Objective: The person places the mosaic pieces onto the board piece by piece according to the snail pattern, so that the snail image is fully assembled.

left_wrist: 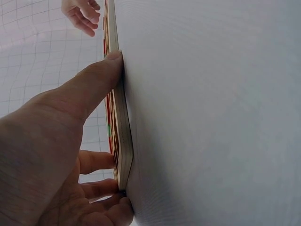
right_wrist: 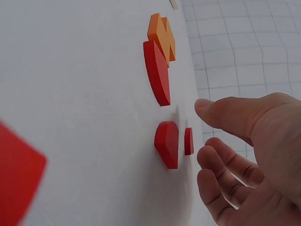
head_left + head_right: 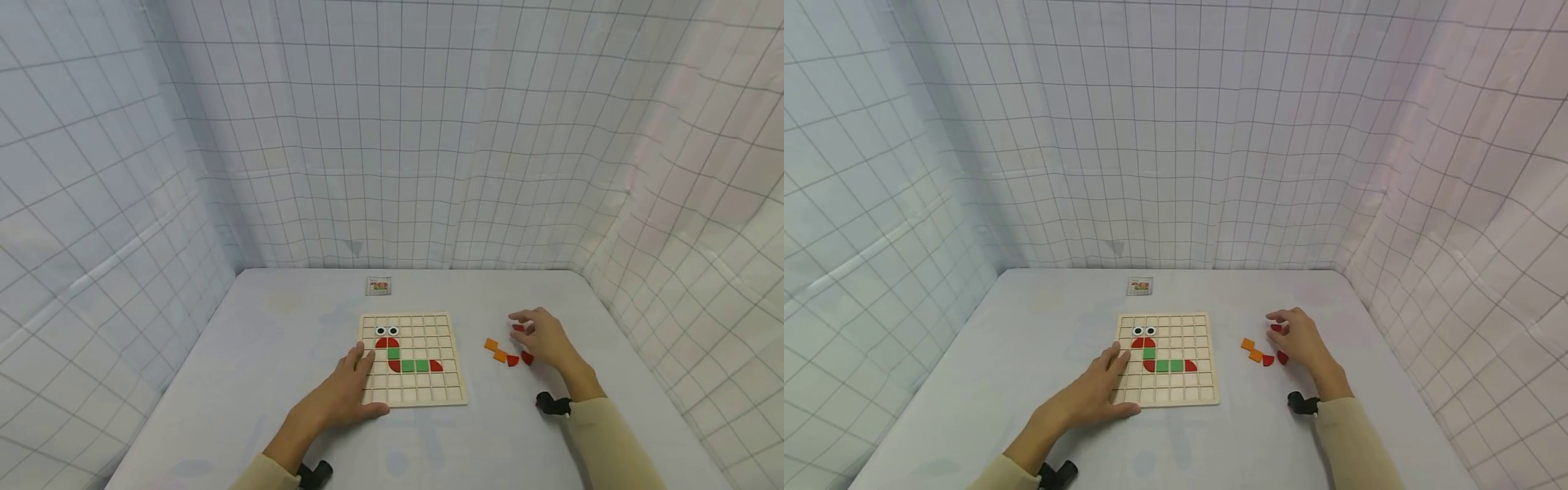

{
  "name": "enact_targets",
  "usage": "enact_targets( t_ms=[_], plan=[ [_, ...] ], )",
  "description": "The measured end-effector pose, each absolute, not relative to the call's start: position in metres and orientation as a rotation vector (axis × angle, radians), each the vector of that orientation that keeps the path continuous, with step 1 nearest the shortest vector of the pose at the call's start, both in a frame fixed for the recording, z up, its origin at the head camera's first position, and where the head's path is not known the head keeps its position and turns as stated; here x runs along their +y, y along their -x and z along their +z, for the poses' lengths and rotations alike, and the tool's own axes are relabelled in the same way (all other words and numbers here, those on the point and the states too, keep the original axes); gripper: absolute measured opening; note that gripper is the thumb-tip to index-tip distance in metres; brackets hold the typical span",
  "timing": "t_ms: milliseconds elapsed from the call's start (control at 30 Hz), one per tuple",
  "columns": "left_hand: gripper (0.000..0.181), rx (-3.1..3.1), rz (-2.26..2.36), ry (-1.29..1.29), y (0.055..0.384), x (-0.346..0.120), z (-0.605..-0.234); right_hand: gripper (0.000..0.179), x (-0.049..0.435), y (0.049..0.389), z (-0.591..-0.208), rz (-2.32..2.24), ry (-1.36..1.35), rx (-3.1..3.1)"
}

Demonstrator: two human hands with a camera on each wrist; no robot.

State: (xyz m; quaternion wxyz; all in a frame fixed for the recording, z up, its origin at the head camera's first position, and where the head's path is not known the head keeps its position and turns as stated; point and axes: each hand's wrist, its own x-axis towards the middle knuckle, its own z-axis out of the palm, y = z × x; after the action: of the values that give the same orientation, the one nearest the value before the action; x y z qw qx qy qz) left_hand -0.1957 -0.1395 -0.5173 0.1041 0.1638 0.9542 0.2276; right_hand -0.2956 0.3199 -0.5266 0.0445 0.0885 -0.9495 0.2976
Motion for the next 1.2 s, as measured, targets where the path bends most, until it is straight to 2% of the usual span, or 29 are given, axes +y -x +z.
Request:
enact_targets(
  t_ms=[333,733,1200],
  plan=[
    [0.118,2.810,0.667,-0.458,0.196,-0.140,-0.523,0.045,0.333,0.299,-0.533,0.957,-0.160,-2.961],
    [0.117,2.824,0.654,-0.473,0.197,-0.140,-0.524,0.019,0.332,0.301,-0.532,1.009,-0.160,-2.974],
    [0.117,2.814,0.676,-0.474,0.196,-0.140,-0.519,0.019,0.325,0.300,-0.531,0.971,-0.198,-2.963]
  ],
)
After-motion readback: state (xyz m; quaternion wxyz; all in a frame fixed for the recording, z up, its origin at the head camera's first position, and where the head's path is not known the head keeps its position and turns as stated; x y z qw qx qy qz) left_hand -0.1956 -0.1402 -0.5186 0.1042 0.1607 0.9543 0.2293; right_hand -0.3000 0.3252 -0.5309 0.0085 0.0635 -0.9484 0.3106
